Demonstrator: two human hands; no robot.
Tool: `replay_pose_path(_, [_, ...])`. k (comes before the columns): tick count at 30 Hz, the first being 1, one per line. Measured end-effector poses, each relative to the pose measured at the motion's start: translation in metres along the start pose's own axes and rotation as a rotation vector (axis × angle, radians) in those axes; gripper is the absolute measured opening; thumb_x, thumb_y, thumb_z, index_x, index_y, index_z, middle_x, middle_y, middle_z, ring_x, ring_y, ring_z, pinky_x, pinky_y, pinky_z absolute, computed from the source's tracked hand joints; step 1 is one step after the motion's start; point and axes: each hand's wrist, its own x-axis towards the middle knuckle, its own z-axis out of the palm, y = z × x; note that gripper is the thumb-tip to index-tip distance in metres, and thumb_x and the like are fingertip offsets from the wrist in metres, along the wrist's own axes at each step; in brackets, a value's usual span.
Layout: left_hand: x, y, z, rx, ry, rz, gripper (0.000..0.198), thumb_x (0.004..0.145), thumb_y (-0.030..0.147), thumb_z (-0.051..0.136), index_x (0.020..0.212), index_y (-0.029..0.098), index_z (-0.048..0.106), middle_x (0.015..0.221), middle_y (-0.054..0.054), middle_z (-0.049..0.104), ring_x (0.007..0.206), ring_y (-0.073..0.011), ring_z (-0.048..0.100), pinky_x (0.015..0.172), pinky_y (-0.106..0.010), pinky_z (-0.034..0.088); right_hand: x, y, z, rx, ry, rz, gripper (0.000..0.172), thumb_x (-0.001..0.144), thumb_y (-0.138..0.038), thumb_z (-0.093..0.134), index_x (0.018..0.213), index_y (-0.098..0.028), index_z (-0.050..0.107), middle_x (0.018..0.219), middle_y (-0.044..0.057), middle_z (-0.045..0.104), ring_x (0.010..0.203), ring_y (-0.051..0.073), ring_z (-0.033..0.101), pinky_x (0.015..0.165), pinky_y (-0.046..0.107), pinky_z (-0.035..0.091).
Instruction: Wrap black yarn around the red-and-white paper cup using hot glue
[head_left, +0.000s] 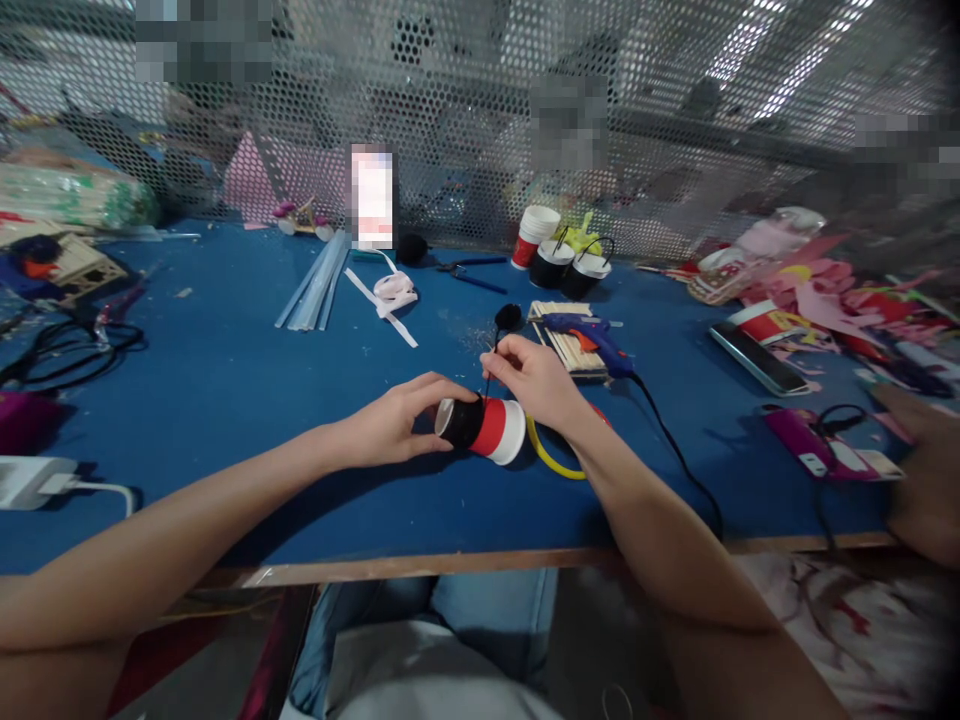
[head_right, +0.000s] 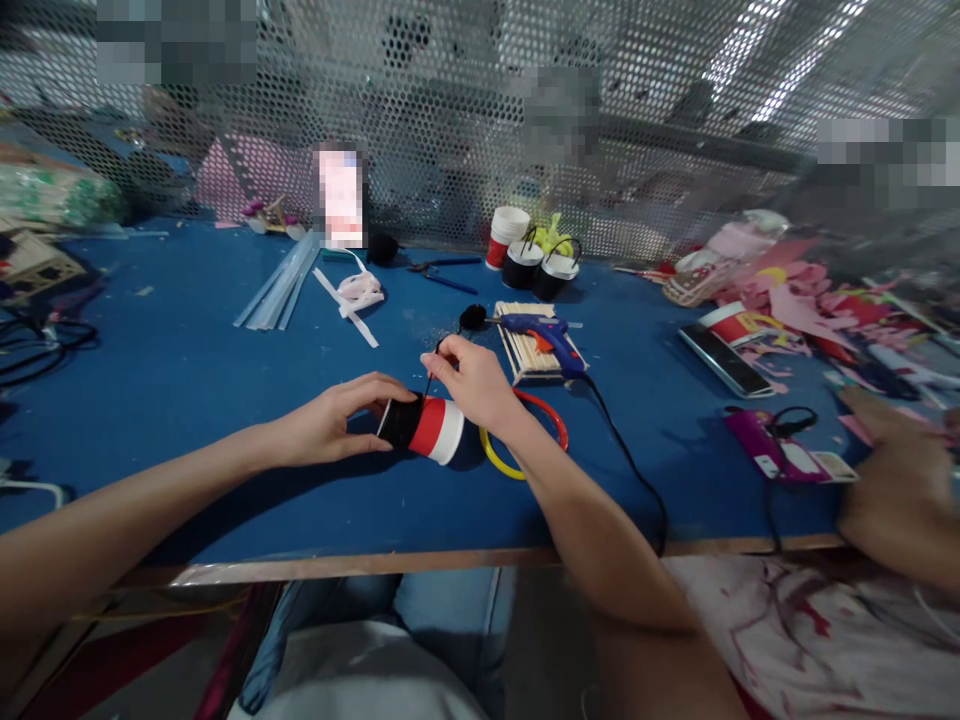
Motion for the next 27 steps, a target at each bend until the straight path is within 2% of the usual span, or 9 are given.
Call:
replay_pose_path(3, [0.000,0.000,0.001,0.011,0.004,0.020,0.048,0.079,0.020,0.062,0.123,0.020,0.045,0.121,-0.011,0.049,0.108,-0.0203,0.050,0.092,-0.035,0.044,0.000,0.001,0.003,-0.020,-0.019,0.004,0.029,0.083,-0.042,0.051,0.065,-0.019,0.049,0.065,0.000,0.059,0.058,0.011,0.048,0.061,0.027,0.037])
replay_pose_path(7, [0.000,0.002,0.003,0.004,0.031,0.037,0.051,0.078,0.032,0.065,0.123,0.019,0.046,0.121,-0.012,0.047,0.108,-0.0209,0.050,0.092,-0.034,0.045,-0.001,0.002,0.006,-0.064,-0.040,0.012,0.031,0.082,-0.044,0.050,0.065,-0.019,0.048,0.064,0.000,0.058,0.059,0.011,0.047,0.060,0.026,0.035])
replay_pose_path(11, [0.000,0.004,0.005,-0.020,0.051,0.011,0.037,0.084,0.033,0.057,0.118,0.019,0.049,0.115,-0.010,0.052,0.103,-0.0189,0.053,0.090,-0.033,0.046,-0.002,0.001,0.006,-0.076,-0.065,0.011,0.030,0.083,-0.042,0.050,0.064,-0.020,0.045,0.063,-0.001,0.056,0.059,0.012,0.048,0.061,0.027,0.035])
replay_pose_path(17, [0.000,-0.001,0.010,-0.111,0.107,-0.135,0.055,0.077,0.034,0.064,0.123,0.017,0.042,0.114,-0.011,0.056,0.090,-0.0175,0.060,0.082,-0.035,0.051,-0.005,-0.003,0.007,-0.142,-0.049,0.002,0.026,0.083,-0.037,0.049,0.063,-0.020,0.043,0.062,-0.001,0.053,0.058,0.012,0.046,0.059,0.027,0.034])
replay_pose_path(21, [0.000,0.000,0.010,-0.140,0.110,-0.172,0.054,0.074,0.038,0.066,0.118,0.015,0.047,0.111,-0.011,0.057,0.089,-0.0175,0.060,0.082,-0.035,0.051,-0.007,-0.004,0.008,-0.153,-0.051,0.024,0.026,0.082,-0.037,0.050,0.062,-0.020,0.043,0.060,-0.001,0.053,0.057,0.012,0.045,0.058,0.027,0.033])
replay_pose_path(24, [0.001,0.003,0.009,-0.181,0.087,-0.220,0.056,0.074,0.042,0.065,0.119,0.015,0.045,0.106,-0.010,0.059,0.083,-0.0164,0.060,0.072,-0.031,0.052,-0.008,-0.004,0.009,-0.150,-0.060,0.025,0.026,0.083,-0.036,0.050,0.063,-0.020,0.043,0.060,-0.001,0.052,0.057,0.012,0.046,0.058,0.027,0.033])
replay_pose_path(27, [0.001,0.006,0.011,-0.227,0.075,-0.284,0.053,0.078,0.043,0.061,0.120,0.016,0.044,0.091,-0.006,0.061,0.074,-0.0150,0.060,0.063,-0.027,0.050,-0.008,-0.004,0.009,-0.155,-0.060,0.021,0.026,0.083,-0.036,0.049,0.063,-0.020,0.043,0.061,-0.001,0.053,0.059,0.012,0.047,0.058,0.027,0.033])
